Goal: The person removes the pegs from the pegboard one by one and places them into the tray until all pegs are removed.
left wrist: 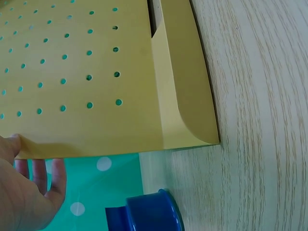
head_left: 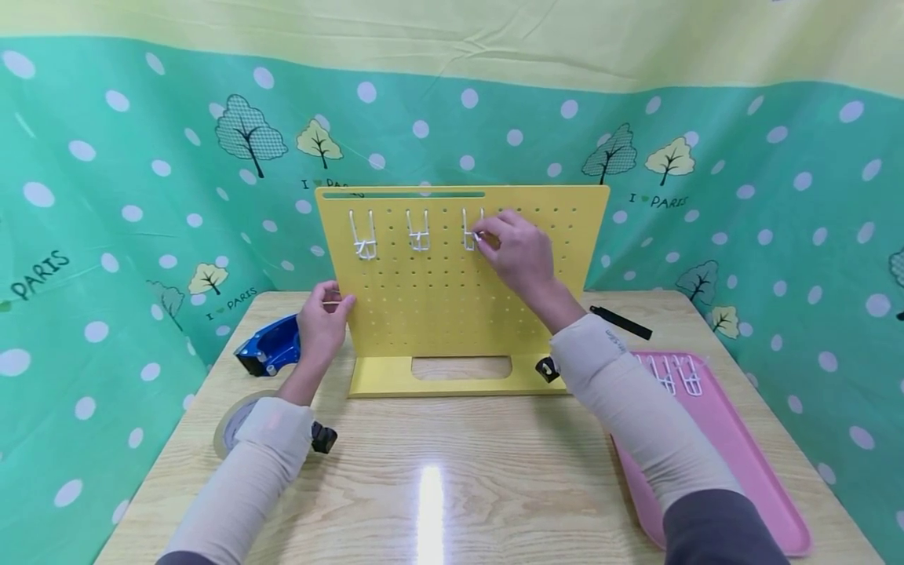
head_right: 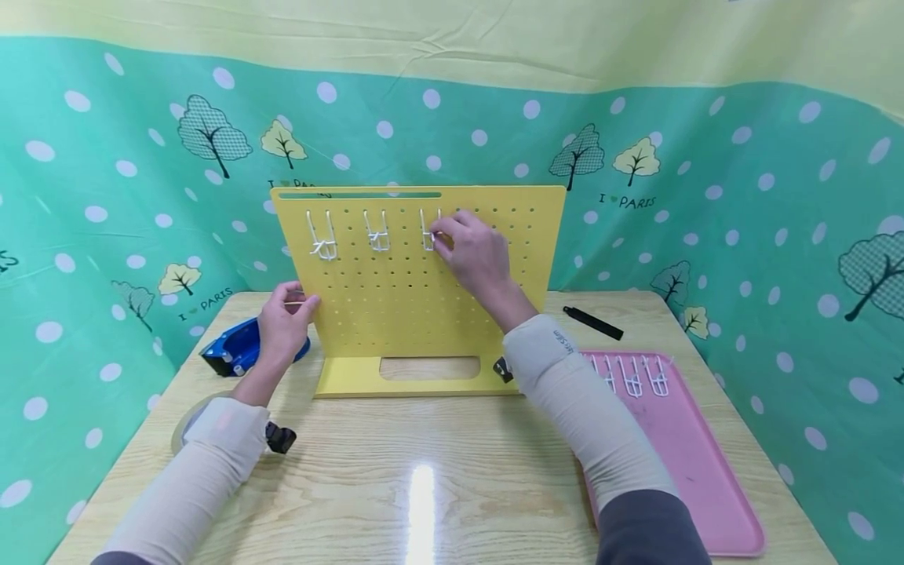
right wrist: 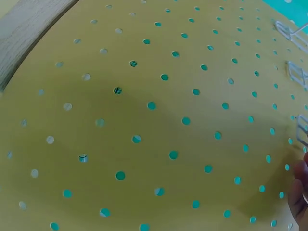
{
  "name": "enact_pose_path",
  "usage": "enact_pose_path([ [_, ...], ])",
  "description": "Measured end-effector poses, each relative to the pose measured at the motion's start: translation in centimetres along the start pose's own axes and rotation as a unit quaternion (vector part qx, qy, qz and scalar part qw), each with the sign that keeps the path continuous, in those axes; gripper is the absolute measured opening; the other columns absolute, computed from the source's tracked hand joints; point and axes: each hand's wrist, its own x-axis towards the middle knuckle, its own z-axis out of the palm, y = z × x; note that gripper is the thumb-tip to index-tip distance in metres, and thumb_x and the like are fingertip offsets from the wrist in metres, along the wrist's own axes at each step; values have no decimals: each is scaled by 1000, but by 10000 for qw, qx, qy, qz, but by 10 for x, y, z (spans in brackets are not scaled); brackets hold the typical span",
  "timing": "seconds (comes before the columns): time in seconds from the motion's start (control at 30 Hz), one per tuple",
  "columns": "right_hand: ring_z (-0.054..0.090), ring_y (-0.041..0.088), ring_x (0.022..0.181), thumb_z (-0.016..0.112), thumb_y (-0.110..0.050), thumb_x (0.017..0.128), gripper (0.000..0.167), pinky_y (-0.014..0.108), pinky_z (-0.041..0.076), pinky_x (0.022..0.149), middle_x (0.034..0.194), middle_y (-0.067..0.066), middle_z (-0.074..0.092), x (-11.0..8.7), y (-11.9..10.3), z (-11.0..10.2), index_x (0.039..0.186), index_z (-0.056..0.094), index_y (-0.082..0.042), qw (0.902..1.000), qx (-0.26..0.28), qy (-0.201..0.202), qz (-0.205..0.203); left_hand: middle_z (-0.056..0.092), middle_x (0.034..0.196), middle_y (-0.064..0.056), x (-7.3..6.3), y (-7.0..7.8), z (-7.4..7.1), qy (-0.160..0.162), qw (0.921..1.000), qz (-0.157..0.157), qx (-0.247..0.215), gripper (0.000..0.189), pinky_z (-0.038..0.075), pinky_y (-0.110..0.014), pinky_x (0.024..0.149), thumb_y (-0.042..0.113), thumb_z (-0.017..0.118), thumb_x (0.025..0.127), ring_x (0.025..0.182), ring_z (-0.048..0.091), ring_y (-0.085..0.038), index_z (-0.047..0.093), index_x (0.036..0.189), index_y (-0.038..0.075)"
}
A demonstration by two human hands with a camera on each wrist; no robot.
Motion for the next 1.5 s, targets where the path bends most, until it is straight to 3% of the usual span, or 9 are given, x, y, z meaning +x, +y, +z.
enact_pose_path([
  [0.3, 67, 19, 66, 72, -19, 94, 10, 29, 56, 58, 86, 8, 74, -6, 2, -5, 94, 78, -11, 9971, 298, 549, -430, 70, 115, -18, 0, 0, 0, 0, 10000, -12, -44, 33, 44, -7, 69, 21, 69, 98, 105, 70, -32, 61, 126, 5],
  [0.47, 66, 20, 65, 74, -19, 93, 10, 29, 55, 58, 82, 8, 72, -17, 7, -14, 92, 77, -10, 9968, 465, 492, -414, 70, 114, -18, 0, 0, 0, 31, 10000, 28, -50, 33, 44, -6, 69, 20, 70, 98, 104, 70, -32, 62, 125, 4],
  [0.7, 67, 21, 68, 77, -19, 91, 9, 31, 54, 58, 87, 7, 72, -39, 25, -29, 92, 77, -10, 9985, 505, -170, 88, 69, 114, -18, 0, 2, 1, 4, 10000, 58, -38, 32, 44, -6, 68, 21, 69, 98, 104, 69, -31, 61, 125, 5],
  [0.9, 68, 20, 71, 76, -14, 91, 5, 29, 57, 60, 91, 7, 73, -66, 48, -48, 93, 76, -9, 9936, 616, -715, 620, 69, 113, -19, 1, 1, 1, 31, 9999, 80, -97, 32, 44, -5, 68, 19, 69, 98, 103, 69, -31, 62, 124, 4],
  [1.1, 66, 19, 71, 76, -13, 91, 4, 25, 53, 61, 89, 8, 73, -94, 70, -65, 93, 77, -10, 9893, 428, -1091, 868, 70, 113, -18, 0, 2, 0, 64, 9999, 58, -136, 32, 44, -5, 68, 19, 69, 97, 102, 69, -30, 62, 124, 4],
  [1.37, 60, 15, 68, 76, -12, 91, 6, 25, 49, 61, 82, 6, 72, -126, 97, -87, 96, 78, -10, 9792, 348, -1676, 1085, 69, 113, -20, 0, 1, 1, 94, 9998, 139, -82, 31, 43, -4, 68, 18, 69, 98, 103, 69, -31, 61, 123, 3],
  [1.5, 59, 13, 69, 74, -12, 91, 8, 26, 50, 63, 81, 5, 74, -145, 110, -94, 98, 78, -9, 9673, 363, -2132, 1324, 69, 113, -19, 0, 0, 2, 74, 9999, 135, -77, 31, 43, -4, 67, 18, 69, 98, 102, 69, -30, 62, 123, 3],
])
